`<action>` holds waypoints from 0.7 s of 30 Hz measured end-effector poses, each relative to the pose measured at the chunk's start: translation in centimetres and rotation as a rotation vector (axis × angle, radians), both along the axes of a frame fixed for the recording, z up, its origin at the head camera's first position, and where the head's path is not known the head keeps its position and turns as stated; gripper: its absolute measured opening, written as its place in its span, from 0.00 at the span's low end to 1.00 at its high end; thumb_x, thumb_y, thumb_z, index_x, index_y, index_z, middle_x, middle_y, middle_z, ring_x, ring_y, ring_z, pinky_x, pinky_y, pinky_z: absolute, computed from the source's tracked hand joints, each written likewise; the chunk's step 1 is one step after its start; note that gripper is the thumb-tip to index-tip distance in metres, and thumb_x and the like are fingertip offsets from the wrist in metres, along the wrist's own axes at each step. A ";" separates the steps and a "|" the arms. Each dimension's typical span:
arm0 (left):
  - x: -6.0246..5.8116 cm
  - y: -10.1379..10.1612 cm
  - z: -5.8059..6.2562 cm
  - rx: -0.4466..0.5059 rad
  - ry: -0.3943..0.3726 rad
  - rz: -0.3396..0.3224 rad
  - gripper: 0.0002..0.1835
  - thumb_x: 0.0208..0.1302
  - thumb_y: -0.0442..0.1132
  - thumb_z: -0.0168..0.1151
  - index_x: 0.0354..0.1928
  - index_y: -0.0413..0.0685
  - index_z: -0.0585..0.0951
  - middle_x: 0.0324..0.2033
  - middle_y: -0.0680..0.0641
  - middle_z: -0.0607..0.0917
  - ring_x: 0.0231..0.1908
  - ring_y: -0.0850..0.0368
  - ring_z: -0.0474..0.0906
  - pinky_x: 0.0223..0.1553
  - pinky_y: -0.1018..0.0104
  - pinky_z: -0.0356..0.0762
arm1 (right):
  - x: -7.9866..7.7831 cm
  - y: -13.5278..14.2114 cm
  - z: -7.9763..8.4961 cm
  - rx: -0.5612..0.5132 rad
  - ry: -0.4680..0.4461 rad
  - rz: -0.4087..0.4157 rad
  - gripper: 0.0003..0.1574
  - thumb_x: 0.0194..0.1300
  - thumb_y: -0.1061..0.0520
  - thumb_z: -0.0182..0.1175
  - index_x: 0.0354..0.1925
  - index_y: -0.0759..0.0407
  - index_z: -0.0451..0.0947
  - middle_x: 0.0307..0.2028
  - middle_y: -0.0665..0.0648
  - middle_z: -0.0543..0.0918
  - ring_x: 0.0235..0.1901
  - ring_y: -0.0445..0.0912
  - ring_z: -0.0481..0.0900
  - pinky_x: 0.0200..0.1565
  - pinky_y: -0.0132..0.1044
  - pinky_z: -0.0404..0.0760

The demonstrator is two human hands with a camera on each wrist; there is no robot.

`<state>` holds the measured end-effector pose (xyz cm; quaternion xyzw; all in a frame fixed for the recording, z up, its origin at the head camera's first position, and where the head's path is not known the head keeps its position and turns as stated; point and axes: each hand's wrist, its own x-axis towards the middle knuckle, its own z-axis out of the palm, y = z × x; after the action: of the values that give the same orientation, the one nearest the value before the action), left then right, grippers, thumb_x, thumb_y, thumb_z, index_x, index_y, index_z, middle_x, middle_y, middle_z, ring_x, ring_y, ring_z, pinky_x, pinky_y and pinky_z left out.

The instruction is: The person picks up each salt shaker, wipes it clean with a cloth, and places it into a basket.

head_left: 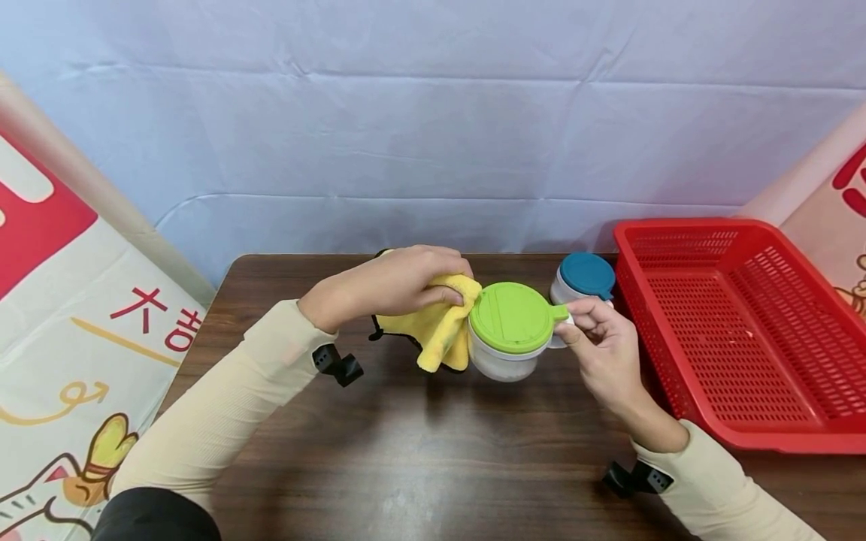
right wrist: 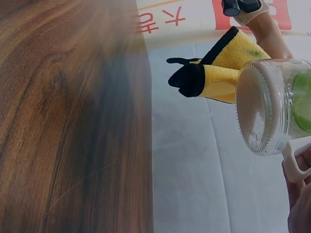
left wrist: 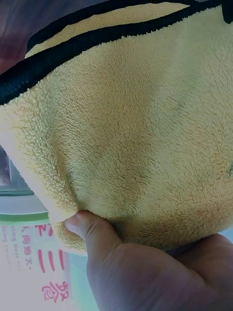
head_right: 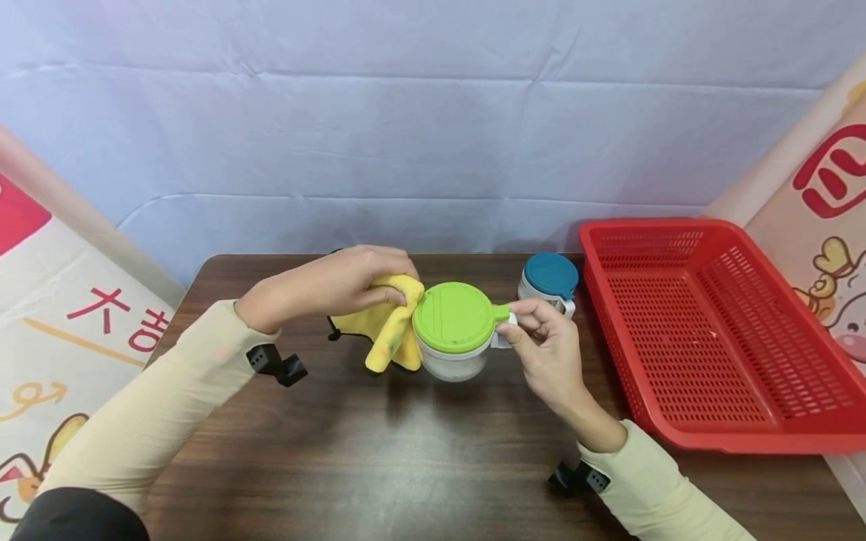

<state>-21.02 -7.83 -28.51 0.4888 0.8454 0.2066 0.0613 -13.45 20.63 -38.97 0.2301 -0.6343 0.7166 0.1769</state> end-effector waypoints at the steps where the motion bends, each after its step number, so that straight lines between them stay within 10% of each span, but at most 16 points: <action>1: -0.1 0.0 0.0 0.004 -0.003 -0.001 0.07 0.73 0.45 0.63 0.47 0.53 0.84 0.40 0.56 0.81 0.41 0.63 0.75 0.48 0.65 0.75 | 0.0 0.0 0.0 0.000 0.001 0.001 0.15 0.62 0.76 0.65 0.43 0.62 0.83 0.38 0.51 0.90 0.36 0.36 0.86 0.40 0.25 0.82; 21: -1.7 1.5 0.1 0.026 0.001 -0.017 0.09 0.74 0.40 0.61 0.51 0.47 0.84 0.44 0.51 0.82 0.44 0.58 0.75 0.50 0.64 0.74 | 0.0 -0.4 -0.2 -0.024 0.036 0.027 0.09 0.63 0.71 0.67 0.42 0.66 0.83 0.37 0.53 0.90 0.35 0.36 0.86 0.38 0.24 0.81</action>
<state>-22.76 -6.37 -28.41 0.4969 0.8385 0.2166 0.0563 -13.49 20.20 -39.13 0.2495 -0.6190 0.7223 0.1814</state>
